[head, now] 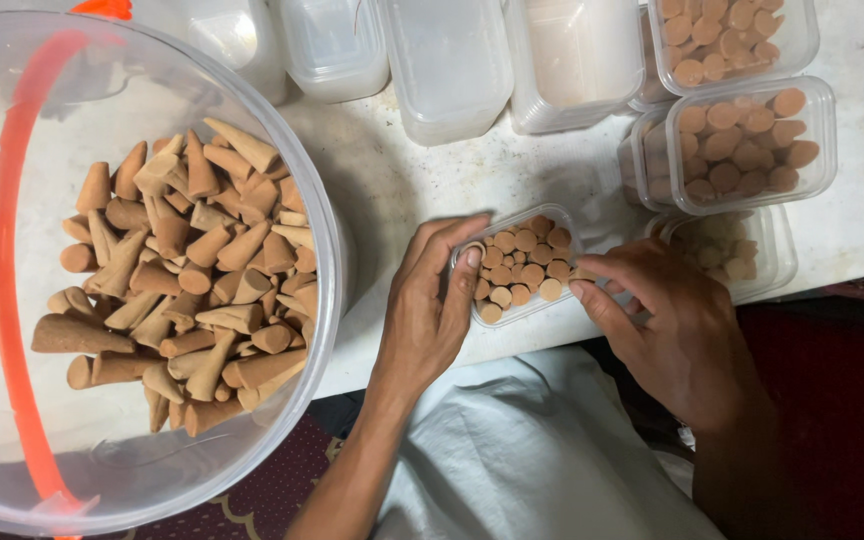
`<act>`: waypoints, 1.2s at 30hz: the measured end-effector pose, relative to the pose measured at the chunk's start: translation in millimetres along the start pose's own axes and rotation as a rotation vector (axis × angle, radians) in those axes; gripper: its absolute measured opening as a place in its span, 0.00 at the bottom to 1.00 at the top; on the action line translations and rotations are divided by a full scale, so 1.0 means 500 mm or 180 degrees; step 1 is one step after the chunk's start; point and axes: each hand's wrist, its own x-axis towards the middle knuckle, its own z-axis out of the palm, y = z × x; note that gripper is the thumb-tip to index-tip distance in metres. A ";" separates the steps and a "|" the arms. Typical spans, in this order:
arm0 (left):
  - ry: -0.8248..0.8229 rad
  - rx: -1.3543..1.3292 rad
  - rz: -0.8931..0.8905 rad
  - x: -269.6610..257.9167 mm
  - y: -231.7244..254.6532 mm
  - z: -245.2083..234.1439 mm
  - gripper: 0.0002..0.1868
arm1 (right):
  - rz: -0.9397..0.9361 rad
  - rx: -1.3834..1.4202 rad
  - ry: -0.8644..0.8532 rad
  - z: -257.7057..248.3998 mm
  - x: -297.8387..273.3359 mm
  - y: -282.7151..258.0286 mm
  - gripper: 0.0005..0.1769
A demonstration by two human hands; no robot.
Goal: The person sorts incense cones from a large bucket into small plastic containers by hand.
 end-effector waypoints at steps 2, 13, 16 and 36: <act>-0.0062 0.0023 0.0021 0.001 -0.002 0.001 0.19 | -0.0093 -0.0092 0.0018 0.000 -0.001 0.003 0.10; -0.0060 0.0003 0.0096 0.002 0.007 -0.003 0.18 | 0.0312 -0.0190 -0.0233 0.003 0.003 0.008 0.12; -0.0054 0.0016 0.0034 0.000 0.009 -0.006 0.19 | 0.0484 -0.0205 -0.0317 0.006 0.000 0.015 0.14; -0.0091 0.0043 0.1119 -0.027 0.107 0.076 0.12 | 0.0519 -0.0174 0.1573 -0.060 -0.071 0.028 0.04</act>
